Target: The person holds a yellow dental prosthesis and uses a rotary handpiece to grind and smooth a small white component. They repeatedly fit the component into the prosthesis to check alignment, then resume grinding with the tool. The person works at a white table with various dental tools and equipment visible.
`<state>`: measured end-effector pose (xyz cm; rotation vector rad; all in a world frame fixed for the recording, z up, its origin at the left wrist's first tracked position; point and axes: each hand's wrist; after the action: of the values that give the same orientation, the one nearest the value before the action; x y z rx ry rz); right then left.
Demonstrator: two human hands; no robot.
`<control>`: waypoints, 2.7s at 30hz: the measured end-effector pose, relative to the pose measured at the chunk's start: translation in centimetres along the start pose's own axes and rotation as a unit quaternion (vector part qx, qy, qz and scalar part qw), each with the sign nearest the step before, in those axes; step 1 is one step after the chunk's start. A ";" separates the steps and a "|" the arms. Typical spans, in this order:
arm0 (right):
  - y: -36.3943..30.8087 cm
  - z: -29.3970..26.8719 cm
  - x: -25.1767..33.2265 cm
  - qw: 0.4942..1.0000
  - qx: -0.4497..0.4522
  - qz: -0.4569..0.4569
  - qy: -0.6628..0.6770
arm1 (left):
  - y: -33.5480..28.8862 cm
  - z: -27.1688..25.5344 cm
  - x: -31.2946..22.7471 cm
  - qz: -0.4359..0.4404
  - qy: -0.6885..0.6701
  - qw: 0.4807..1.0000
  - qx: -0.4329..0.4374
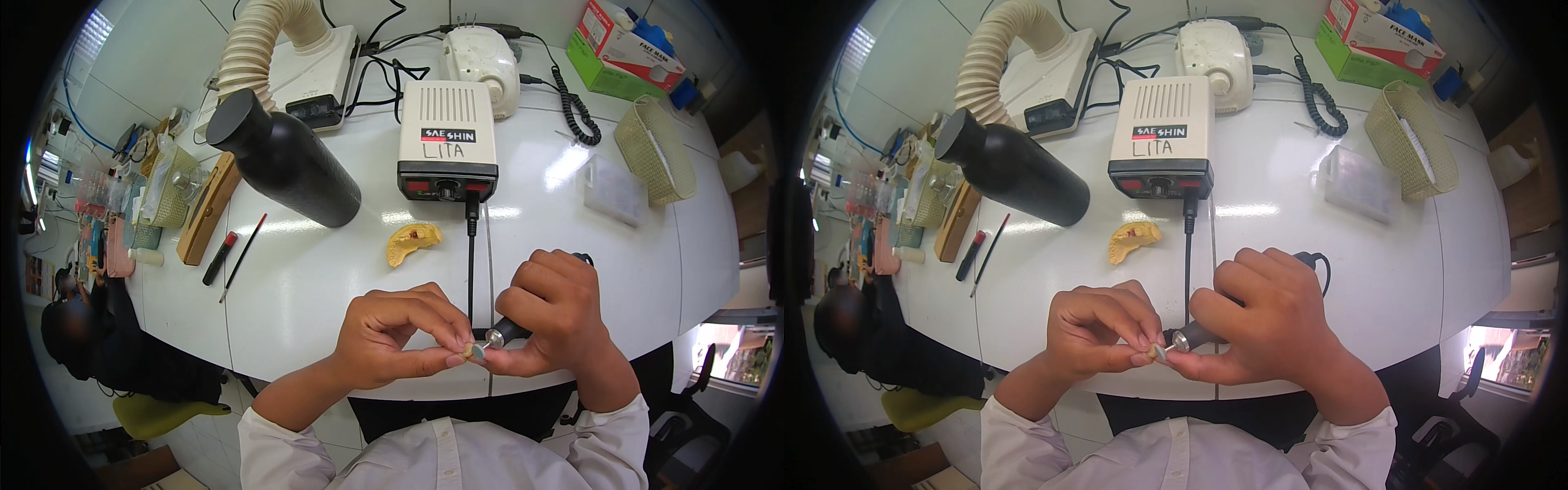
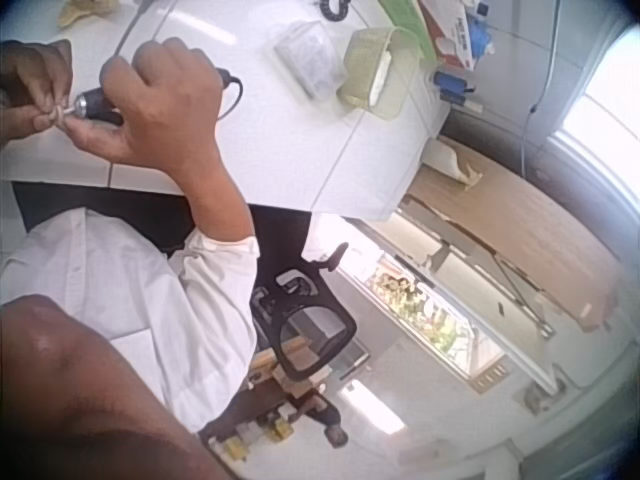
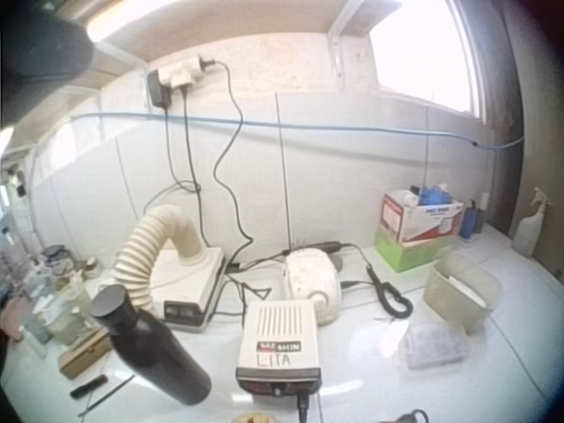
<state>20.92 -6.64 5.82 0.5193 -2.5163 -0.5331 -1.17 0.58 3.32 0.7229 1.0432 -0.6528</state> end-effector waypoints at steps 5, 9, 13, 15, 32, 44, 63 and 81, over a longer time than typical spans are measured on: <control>0.0 0.0 0.0 1.000 0.001 -0.001 0.006 | 0.0 0.1 0.0 -0.003 -0.003 1.000 -0.005; 0.0 0.1 0.0 1.000 -0.012 0.005 0.008 | 0.0 0.3 -0.2 -0.006 0.008 1.000 -0.017; -0.1 0.5 -0.1 0.999 -0.042 0.015 0.009 | 0.0 0.0 0.0 -0.011 -0.004 1.000 -0.001; -0.1 0.4 -0.1 0.999 -0.048 0.013 0.014 | -0.2 0.1 0.0 -0.062 -0.066 0.996 -0.013; -0.1 0.7 -0.1 0.999 -0.042 0.024 -0.011 | -0.5 0.0 1.3 -0.156 -0.177 0.970 -0.050; 0.1 0.0 0.1 0.999 -0.030 0.016 -0.009 | -0.5 0.4 0.9 -0.175 -0.194 0.963 -0.067; 0.1 -0.1 0.3 1.000 0.001 0.009 -0.030 | -0.4 0.5 0.8 -0.155 -0.196 0.967 -0.053; 0.0 0.1 0.3 1.000 0.006 0.013 -0.022 | -0.7 0.2 1.3 -0.144 -0.204 0.967 -0.041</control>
<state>20.64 -6.74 5.90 0.4842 -2.5654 -0.5267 -1.11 -0.16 2.09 0.3429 0.7905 -0.9587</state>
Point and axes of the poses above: each hand's wrist, its own y-axis towards the middle knuckle, its own z-axis out of the palm, x = y × z
